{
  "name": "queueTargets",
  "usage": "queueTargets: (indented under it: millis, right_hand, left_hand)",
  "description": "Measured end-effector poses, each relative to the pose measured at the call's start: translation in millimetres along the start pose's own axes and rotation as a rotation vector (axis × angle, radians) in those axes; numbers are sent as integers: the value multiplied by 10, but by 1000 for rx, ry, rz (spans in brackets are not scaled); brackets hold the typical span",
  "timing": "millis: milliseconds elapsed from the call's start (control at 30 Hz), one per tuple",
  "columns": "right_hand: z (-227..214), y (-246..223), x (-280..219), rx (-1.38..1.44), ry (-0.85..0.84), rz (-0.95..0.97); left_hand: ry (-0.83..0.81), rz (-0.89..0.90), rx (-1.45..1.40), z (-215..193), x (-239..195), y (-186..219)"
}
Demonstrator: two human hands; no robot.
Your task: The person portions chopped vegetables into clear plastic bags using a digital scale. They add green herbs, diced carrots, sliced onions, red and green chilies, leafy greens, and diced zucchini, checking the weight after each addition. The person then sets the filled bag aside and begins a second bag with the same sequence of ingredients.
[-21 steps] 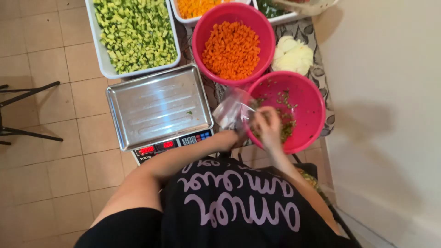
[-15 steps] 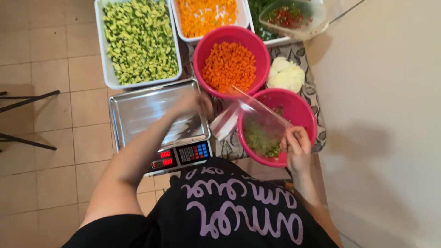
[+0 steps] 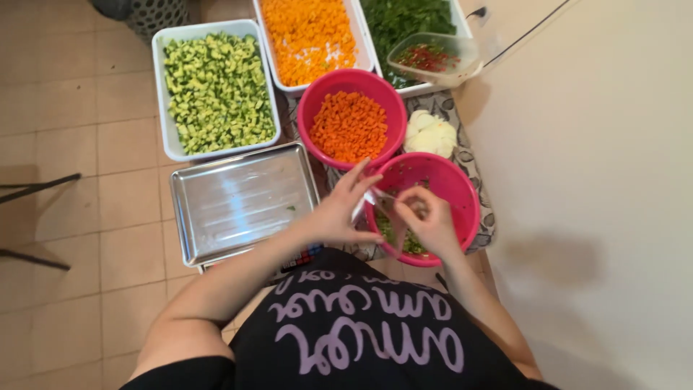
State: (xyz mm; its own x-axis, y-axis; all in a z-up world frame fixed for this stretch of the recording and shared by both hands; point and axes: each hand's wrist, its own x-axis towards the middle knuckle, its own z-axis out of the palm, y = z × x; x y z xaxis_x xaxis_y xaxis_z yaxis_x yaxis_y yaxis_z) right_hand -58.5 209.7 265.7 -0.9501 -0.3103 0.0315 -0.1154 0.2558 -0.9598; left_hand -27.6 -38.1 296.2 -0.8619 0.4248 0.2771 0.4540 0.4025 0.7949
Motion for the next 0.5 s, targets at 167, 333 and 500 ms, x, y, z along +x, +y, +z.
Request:
queueTargets:
  millis: [167,333,500]
  right_hand:
    - [303,-756,-79,-330,-7,-229]
    - [512,-819,-425,-365,-91,-350]
    - [458,-1107,-778,-27,-214,-192]
  left_hand:
    - [547,522,479,274,-24,-382]
    - [478,197,455,-87,-525,-559]
    - [336,193,69,-512,-939,-423]
